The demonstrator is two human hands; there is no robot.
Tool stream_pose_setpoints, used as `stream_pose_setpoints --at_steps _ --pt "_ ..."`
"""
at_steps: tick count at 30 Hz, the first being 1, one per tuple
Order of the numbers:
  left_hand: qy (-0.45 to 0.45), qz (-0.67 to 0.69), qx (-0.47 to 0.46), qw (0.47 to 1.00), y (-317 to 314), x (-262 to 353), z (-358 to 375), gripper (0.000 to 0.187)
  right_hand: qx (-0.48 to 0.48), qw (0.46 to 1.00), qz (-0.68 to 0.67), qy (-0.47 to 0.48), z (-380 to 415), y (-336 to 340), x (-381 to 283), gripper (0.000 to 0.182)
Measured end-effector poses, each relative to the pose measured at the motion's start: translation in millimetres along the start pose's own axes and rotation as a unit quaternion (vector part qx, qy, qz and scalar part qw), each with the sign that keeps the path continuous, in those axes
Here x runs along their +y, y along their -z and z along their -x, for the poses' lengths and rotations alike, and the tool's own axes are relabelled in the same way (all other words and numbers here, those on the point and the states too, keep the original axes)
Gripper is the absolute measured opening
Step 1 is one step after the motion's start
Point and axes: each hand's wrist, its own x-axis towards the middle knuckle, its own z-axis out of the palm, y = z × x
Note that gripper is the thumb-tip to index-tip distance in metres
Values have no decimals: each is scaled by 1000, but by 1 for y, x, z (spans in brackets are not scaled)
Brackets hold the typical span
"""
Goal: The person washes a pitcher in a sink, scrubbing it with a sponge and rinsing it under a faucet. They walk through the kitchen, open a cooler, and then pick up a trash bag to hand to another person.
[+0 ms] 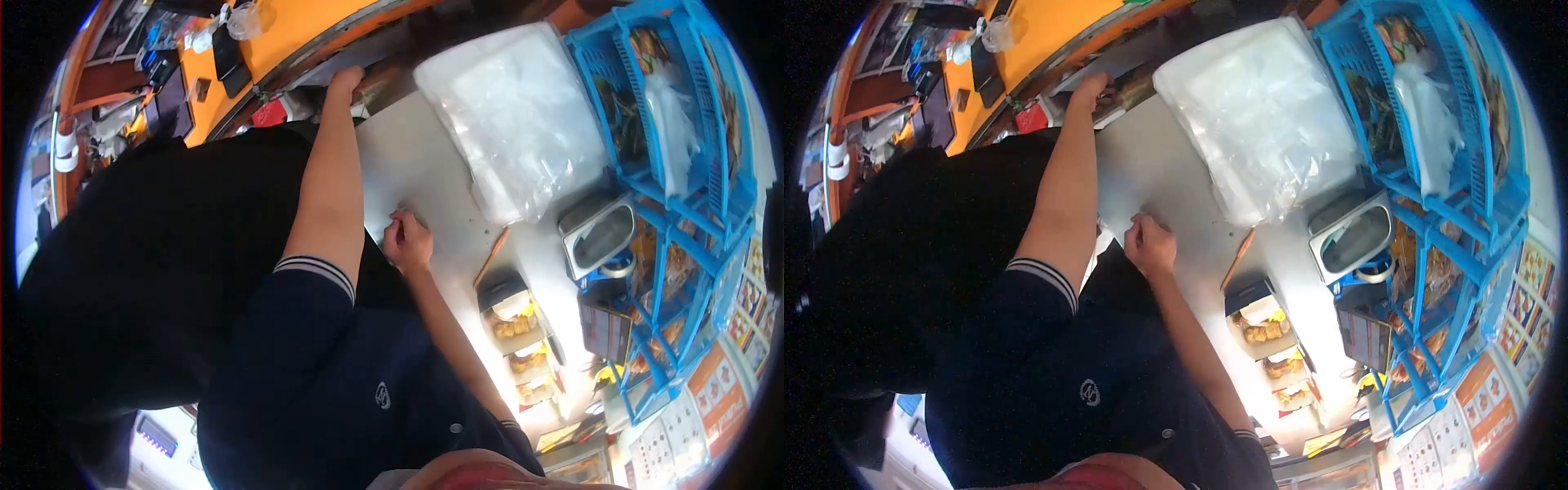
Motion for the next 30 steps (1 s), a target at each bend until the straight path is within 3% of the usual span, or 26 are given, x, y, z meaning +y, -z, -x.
stream_pose_setpoints --at_steps 2,5,10,12,16,18,19,20,21,22,24,25,26,28,30 --pt "85 -16 -58 995 7 3 12 41 -1 1000 -3 8 -1 -1 -1 5" --pt "59 -119 -45 990 14 -13 7 40 -22 1000 4 -2 -1 2 2 7" --pt "123 -156 -52 979 23 -34 4 38 -68 998 9 -11 -2 2 5 10" --pt "118 -187 -77 972 17 -31 14 37 -21 999 21 28 -1 0 3 8" --pt "83 -164 -121 976 3 -34 -7 42 -26 999 0 33 -5 2 -1 10" --pt "37 -169 -121 978 -11 -25 1 42 -88 995 42 -34 0 3 1 18" --pt "-18 -181 -184 966 -8 -22 11 43 -77 996 48 -18 4 5 3 18" --pt "-41 -151 -135 978 -8 -18 22 43 -61 997 42 10 4 1 4 19" --pt "-32 -205 -141 968 -7 -15 24 41 -43 999 2 5 4 -4 4 17" --pt "-80 -251 -99 960 -9 -27 9 39 -26 999 -28 -4 4 -9 4 16" --pt "-51 -156 -119 979 17 -3 68 38 -15 1000 -21 17 4 -5 2 14" --pt "-63 -108 -114 986 29 -14 62 36 -10 1000 -13 21 4 -3 1 13" --pt "-73 -61 -104 990 42 -38 49 34 -11 999 -14 34 3 -3 0 13" --pt "-202 -134 2 970 72 -81 40 31 14 999 -5 31 3 -6 -1 12" --pt "-200 -137 71 968 97 -153 15 28 43 997 3 68 1 -12 -3 12"
